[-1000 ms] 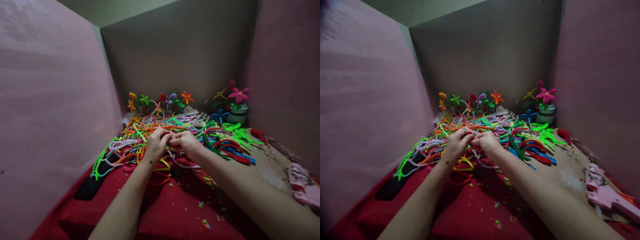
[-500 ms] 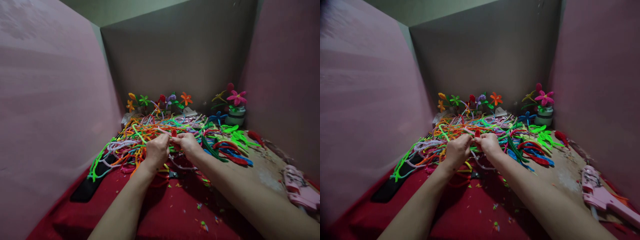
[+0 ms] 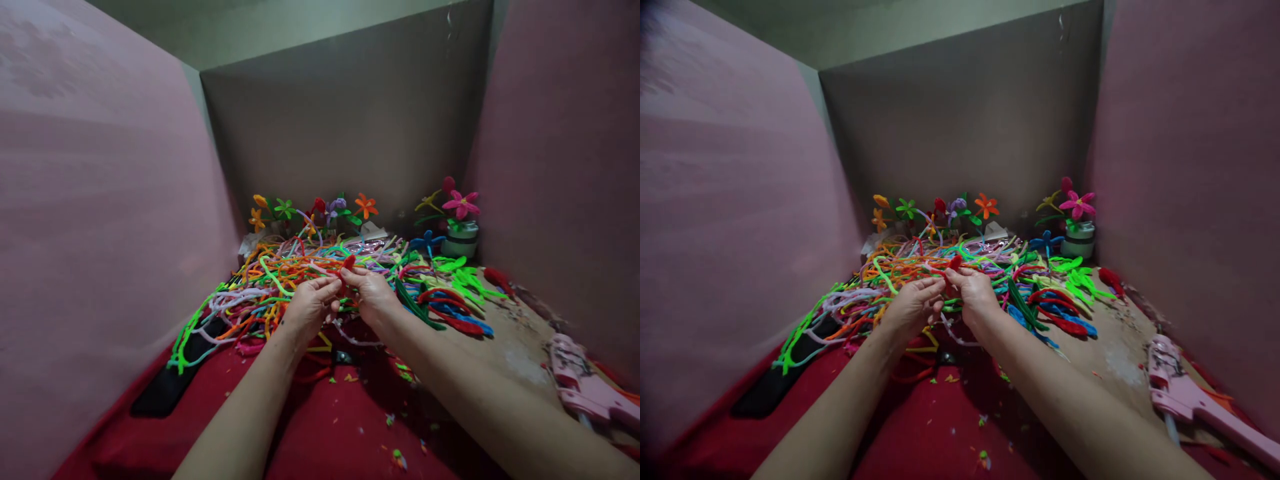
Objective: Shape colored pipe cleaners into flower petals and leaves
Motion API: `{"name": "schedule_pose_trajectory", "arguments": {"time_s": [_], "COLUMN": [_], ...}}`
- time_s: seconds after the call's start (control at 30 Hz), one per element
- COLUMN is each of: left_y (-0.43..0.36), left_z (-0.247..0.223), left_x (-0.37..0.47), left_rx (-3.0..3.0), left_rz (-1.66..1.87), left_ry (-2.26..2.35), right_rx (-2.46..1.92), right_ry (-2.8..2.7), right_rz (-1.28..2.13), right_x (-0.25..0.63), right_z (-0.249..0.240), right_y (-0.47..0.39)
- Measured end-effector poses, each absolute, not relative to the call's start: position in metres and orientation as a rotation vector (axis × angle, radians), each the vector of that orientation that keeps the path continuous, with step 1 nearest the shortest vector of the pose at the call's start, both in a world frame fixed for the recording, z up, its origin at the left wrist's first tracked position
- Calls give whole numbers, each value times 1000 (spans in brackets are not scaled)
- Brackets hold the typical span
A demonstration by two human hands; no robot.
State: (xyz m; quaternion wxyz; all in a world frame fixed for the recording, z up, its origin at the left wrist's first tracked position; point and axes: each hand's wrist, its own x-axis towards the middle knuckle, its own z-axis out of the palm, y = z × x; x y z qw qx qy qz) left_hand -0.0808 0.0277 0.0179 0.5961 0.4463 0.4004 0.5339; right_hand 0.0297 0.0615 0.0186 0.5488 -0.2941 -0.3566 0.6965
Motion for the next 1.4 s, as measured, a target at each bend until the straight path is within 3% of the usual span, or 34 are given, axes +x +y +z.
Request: {"name": "schedule_pose_trajectory", "arguments": {"time_s": [0.1, 0.37, 0.57, 0.67, 0.9, 1.13, 1.4], "left_y": [27, 30, 27, 24, 25, 24, 25], "left_z": [15, 20, 19, 22, 21, 24, 35], "left_x": [-81, -96, -87, -86, -88, -89, -92], "left_rx": [1003, 948, 969, 1014, 1064, 1174, 1495], "left_rz": [1183, 969, 1048, 1071, 1096, 1041, 1379], "left_ry": [912, 884, 860, 850, 926, 1073, 1315], "right_rx": [-694, -888, -766, -682, -691, -709, -736], "right_ry": [-985, -1411, -1070, -895, -878, -1073, -1217], "right_rz": [1577, 1004, 1585, 1704, 1678, 1443, 1479], "right_x": [28, 29, 29, 30, 29, 27, 29], "right_z": [13, 9, 15, 20, 16, 12, 8], "right_y": [59, 57, 56, 59, 63, 60, 61]}}
